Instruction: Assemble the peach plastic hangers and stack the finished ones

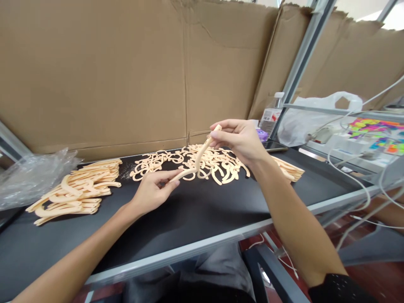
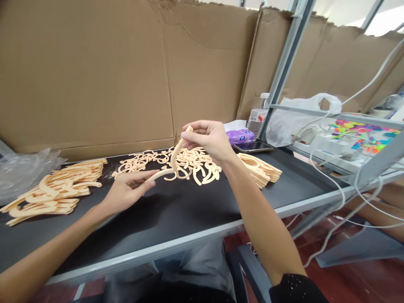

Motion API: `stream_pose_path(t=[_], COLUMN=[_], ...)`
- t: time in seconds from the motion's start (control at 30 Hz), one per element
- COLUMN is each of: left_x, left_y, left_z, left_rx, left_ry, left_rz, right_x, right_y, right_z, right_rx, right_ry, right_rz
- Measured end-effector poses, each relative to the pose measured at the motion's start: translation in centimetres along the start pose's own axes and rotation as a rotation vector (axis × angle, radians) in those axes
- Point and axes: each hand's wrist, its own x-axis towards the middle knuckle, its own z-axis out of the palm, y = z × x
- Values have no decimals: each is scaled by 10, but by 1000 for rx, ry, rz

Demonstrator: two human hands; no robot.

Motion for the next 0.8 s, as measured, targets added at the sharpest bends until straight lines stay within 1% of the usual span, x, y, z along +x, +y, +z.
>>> stream_pose_path(t=[0.07,0.13,0.27,0.33,0.43,0.57,0.67,0.8], left_x=[0,0,-2,-2,-3,-2,-1,1], left_y=[0,1,8,12,15,14,11,10], left_z=[-2,-4,-4,-4,-3,-2,-2,-4], left_rx=[23,30,-51,-100,-143,-229,-297,-323], left_ry=[23,22,-59,-81,-79,-100,-117,-134], left_rz=[-15,-52,-162,-192,-191,-187,-190,-225], right_x=[1,2,3,4,5,6,6,5], right_y=[4,7,10,10,10,10,11,13], right_z=[5,8,11,11,10,9,10,12], right_rx=[23,37,36,27,24,20,35,53], right_ry=[1,1,0,8,23,38,20,-5], right_rz=[5,11,21,25,26,9,32,63])
